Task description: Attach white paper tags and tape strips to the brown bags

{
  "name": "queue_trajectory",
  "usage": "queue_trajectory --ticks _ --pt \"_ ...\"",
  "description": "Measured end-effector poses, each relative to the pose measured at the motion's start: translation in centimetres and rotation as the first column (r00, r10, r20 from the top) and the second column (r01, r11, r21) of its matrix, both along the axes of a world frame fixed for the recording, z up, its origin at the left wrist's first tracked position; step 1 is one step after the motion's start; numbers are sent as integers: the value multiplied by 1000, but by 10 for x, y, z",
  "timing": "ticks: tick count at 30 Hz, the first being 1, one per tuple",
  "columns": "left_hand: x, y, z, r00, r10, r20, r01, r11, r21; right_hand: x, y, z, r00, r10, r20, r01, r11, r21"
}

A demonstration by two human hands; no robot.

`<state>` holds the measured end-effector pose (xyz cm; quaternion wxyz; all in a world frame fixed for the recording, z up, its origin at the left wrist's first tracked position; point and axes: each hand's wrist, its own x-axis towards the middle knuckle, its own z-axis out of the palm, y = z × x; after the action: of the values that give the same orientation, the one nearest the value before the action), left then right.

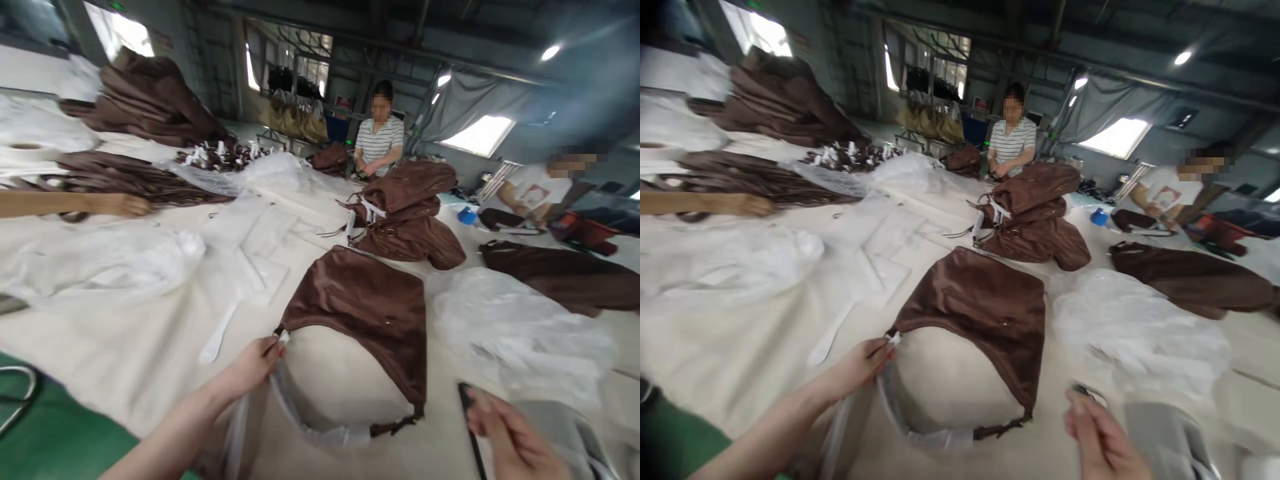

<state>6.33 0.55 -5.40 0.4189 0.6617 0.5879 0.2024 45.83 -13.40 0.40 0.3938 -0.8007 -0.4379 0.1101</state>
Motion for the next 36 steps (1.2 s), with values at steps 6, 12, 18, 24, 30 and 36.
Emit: queue_trajectory --ticks 6,12,18,24,30,36 --pt "-3 -3 0 999 -26 -32 27 999 31 -199 133 -15 531 606 -592 -738 674 28" --pt "-5 -3 -4 999 -15 43 16 1000 -16 -242 163 -68 375 491 -786 -828 558 -47" --pt "-4 -1 -1 973 79 217 -50 989 -136 -244 164 -83 436 478 -763 -824 552 -126" --pt "3 1 -2 862 320 393 -188 922 -339 -231 161 -78 278 457 -845 -890 454 -48" --pt "-3 0 5 655 503 565 156 641 -751 -228 157 -79 217 453 -865 -896 444 8" --pt "-1 -12 9 441 607 661 327 577 -748 -241 159 -88 238 568 -788 -888 455 60"
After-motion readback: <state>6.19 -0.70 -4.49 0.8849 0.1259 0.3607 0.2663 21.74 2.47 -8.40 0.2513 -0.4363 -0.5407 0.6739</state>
